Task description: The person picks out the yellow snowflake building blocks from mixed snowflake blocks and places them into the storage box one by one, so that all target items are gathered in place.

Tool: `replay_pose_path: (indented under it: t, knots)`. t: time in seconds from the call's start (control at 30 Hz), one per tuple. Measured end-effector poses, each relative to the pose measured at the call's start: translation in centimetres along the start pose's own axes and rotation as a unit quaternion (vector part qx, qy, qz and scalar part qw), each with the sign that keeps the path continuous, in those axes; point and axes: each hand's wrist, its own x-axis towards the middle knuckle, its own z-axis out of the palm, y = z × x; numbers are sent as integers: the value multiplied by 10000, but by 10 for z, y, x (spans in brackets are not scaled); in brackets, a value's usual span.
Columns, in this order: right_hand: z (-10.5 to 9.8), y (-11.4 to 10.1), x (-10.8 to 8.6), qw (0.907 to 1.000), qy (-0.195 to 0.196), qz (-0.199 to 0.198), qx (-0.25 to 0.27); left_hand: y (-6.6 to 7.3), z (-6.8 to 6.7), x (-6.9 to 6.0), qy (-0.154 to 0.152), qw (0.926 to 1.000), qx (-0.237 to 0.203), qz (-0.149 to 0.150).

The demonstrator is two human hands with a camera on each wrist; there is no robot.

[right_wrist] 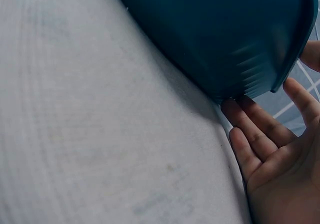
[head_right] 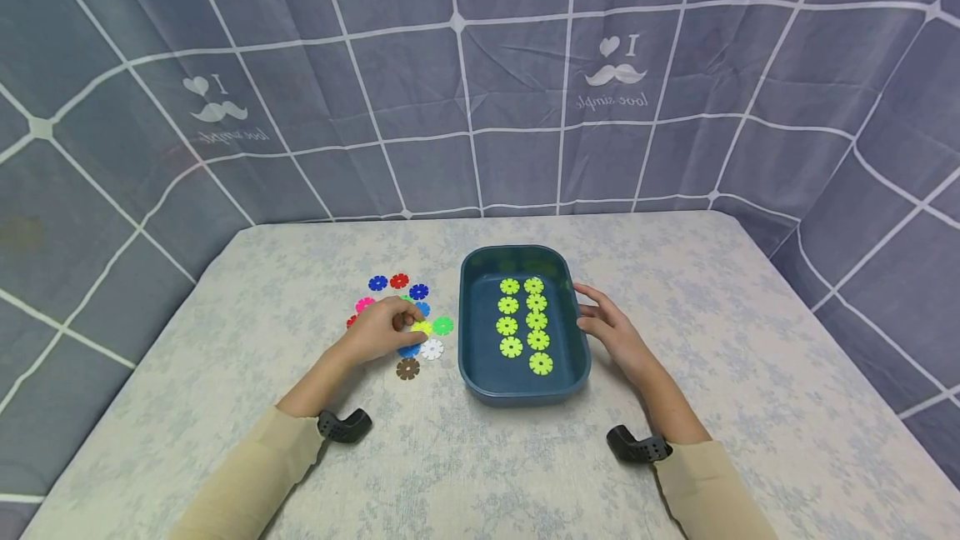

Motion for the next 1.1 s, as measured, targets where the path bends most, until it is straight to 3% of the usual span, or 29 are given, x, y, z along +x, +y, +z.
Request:
replay_pose_path:
  t: [0.2,0.5,0.77,1.1]
  knots:
    - [-1,2,1,10000,-13,31,-37,-1,1,0,83,9997,-229,-52]
    - [-1,1,0,10000,-18,49,-53,0,3,-1,210,9996,-171,-93]
    - [0,-3,-1,10000,-14,-31,-44,-2,4,-1,408,9989,-215,60]
    - [0,-1,0,10000,25,46,-55,0,3,-1,487,9971,-557,-184]
